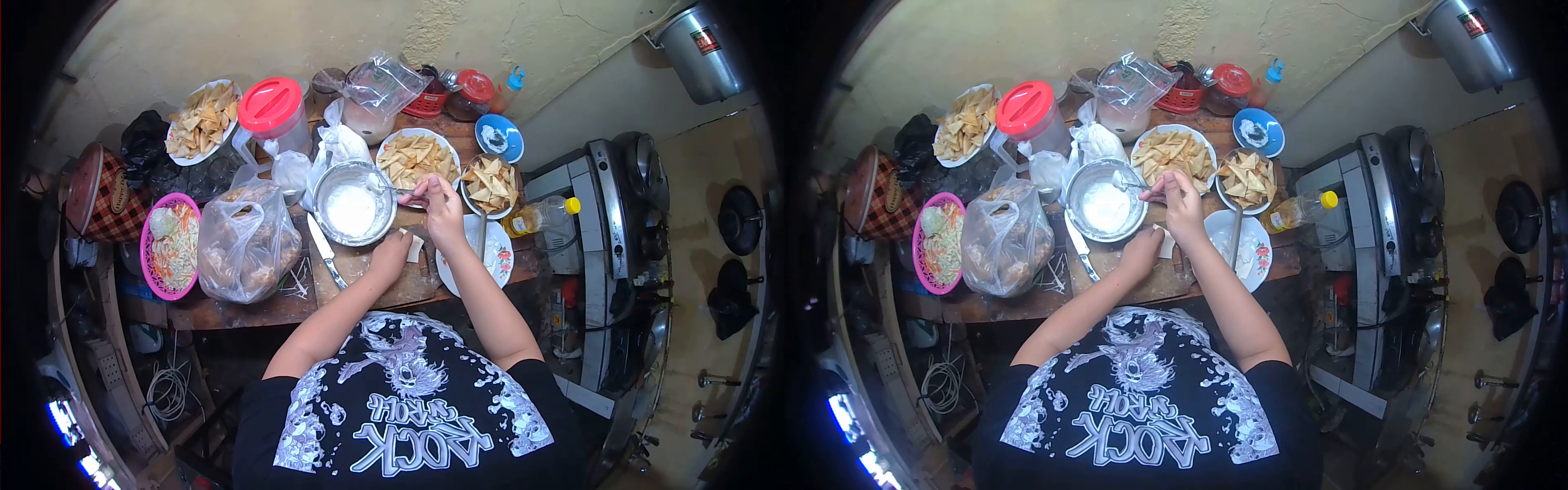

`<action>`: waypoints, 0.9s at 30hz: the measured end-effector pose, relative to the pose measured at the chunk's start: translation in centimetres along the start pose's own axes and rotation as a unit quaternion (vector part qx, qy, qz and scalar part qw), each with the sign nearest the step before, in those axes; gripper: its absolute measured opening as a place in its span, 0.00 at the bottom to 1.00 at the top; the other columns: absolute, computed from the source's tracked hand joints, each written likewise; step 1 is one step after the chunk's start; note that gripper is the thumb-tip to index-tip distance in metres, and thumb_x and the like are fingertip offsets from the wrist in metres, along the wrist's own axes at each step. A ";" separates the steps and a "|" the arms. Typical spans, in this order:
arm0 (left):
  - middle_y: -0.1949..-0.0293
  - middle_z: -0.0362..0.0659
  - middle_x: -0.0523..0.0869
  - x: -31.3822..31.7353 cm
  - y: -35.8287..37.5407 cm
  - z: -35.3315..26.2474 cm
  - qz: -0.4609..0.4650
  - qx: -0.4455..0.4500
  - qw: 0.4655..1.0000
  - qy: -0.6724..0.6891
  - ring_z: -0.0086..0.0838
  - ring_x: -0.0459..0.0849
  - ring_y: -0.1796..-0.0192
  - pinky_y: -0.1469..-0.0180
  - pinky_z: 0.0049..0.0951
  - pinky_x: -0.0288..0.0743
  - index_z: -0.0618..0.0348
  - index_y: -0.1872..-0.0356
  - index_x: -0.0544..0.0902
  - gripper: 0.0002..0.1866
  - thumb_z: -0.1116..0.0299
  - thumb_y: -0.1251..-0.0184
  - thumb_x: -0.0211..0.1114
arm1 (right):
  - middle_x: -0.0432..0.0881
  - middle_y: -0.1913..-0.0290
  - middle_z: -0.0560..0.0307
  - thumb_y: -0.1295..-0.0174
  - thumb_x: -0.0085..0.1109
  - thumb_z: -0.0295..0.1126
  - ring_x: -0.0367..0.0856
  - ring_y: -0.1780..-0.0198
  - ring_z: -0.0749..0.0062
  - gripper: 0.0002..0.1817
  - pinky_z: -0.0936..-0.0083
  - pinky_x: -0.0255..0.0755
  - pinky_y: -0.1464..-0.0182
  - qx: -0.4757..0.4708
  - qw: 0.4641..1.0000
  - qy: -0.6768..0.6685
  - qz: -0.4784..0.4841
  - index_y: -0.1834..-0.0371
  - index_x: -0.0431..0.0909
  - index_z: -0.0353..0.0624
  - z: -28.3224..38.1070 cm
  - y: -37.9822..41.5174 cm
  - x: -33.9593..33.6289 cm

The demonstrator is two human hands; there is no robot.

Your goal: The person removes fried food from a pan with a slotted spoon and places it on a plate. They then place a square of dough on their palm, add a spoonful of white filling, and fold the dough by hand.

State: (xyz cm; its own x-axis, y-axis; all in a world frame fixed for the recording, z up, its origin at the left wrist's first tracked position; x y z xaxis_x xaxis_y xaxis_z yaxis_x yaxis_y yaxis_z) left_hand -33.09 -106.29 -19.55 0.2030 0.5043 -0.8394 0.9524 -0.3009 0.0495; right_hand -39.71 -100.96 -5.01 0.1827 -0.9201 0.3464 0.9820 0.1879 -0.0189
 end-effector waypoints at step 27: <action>0.60 0.48 0.81 -5.7 9.8 6.7 -0.082 -0.224 0.755 0.610 0.32 0.82 0.59 0.57 0.29 0.76 0.64 0.55 0.71 0.10 0.69 0.32 0.54 | 0.77 0.75 0.53 0.37 0.53 0.48 0.83 0.76 0.65 0.22 0.76 0.79 0.75 0.088 0.950 -0.074 -0.289 0.73 0.68 0.38 -5.9 0.0 -5.6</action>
State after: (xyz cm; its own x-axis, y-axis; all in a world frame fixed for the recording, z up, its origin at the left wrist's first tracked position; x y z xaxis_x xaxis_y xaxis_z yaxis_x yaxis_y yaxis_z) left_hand -26.44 -117.54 -17.94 -0.1284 0.9580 0.2564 0.9136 0.0136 0.4065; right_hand -40.46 -97.80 -12.44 -0.4067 -0.8309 0.3798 0.8907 -0.2683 0.3669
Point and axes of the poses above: each hand's wrist, its own y-axis away from the middle knuckle, its own x-axis out of the palm, z = x × y, the point moved 9 cm from there along -y, towards the middle knuckle
